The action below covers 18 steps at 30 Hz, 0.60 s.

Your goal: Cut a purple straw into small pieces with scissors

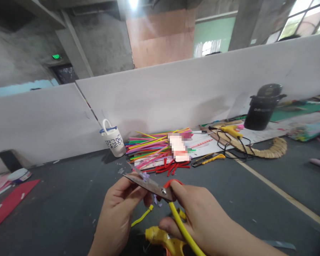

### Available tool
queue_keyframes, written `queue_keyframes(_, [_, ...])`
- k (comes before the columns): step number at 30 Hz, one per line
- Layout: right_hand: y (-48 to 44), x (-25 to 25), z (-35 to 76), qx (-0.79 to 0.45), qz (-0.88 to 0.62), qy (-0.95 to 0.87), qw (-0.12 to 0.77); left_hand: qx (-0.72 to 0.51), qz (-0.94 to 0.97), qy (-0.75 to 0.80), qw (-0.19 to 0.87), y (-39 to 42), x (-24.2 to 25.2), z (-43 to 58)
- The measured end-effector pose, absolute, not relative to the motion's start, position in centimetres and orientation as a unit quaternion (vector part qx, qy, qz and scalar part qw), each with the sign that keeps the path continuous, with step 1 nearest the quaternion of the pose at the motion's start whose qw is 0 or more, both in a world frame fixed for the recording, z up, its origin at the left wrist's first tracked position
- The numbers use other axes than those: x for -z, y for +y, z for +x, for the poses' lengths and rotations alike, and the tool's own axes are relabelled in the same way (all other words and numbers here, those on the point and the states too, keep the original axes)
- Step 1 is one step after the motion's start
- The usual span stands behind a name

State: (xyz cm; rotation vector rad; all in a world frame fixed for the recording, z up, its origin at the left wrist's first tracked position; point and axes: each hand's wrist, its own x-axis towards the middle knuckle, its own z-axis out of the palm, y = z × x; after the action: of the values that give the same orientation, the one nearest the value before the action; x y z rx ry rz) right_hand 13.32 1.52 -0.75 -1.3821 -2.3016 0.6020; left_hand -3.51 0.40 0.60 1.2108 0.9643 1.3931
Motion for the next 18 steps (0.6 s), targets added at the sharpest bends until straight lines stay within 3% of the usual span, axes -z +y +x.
queue_keyframes(18, [1.3, 1.1, 13.3, -0.214, -0.507, -0.814, 0.184, -0.548, 0.515, 0.42, 0.508, 0.5, -0.4, -4.2])
